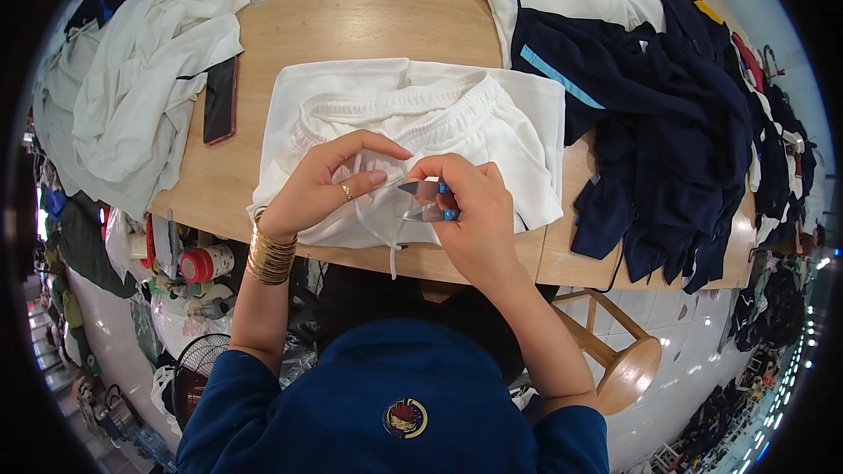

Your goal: Trimming excess threads from white athletic shorts using small thread snips on a large work table in a textile factory.

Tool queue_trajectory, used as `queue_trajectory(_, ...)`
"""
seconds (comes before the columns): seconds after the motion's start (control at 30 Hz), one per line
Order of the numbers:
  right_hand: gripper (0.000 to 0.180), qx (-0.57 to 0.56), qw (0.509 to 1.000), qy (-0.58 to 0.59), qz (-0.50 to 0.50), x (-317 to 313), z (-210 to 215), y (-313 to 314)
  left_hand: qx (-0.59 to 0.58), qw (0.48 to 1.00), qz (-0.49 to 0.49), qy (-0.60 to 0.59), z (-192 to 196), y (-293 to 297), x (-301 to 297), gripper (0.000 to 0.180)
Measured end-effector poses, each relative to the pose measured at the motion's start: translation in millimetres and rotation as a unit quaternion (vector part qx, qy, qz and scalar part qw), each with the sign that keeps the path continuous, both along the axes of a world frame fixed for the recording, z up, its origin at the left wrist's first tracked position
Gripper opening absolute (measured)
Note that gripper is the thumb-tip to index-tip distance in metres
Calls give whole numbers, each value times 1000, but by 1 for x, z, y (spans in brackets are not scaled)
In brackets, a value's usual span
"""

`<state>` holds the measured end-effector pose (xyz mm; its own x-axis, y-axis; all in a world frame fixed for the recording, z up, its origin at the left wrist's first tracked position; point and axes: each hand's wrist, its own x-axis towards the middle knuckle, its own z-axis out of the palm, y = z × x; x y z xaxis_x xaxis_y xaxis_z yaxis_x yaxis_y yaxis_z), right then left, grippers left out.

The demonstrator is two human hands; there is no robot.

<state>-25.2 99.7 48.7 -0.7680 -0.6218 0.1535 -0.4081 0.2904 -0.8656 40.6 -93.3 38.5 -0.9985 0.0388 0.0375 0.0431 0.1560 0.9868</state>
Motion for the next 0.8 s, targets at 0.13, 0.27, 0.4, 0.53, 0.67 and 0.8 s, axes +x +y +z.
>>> queue_trajectory(0.13,34,30,995,86,40,-3,-3,-2,53,998,16,-4,0,0,1,24)
queue_trajectory(0.27,34,22,991,117,57,-6,-13,-1,24,1000,4,-13,-1,-1,2,24)
queue_trajectory(0.4,32,74,991,92,69,-7,-14,-2,5,1000,-7,-8,-2,0,3,23)
queue_trajectory(0.53,19,48,985,-155,66,-6,-15,0,-85,996,-6,21,-4,-2,3,18)
queue_trajectory(0.67,13,26,969,-236,74,-10,-10,4,-186,981,-13,57,-6,-3,-1,16)
queue_trajectory(0.8,12,37,974,-219,47,-8,-6,4,-288,954,8,87,-6,4,-1,11)
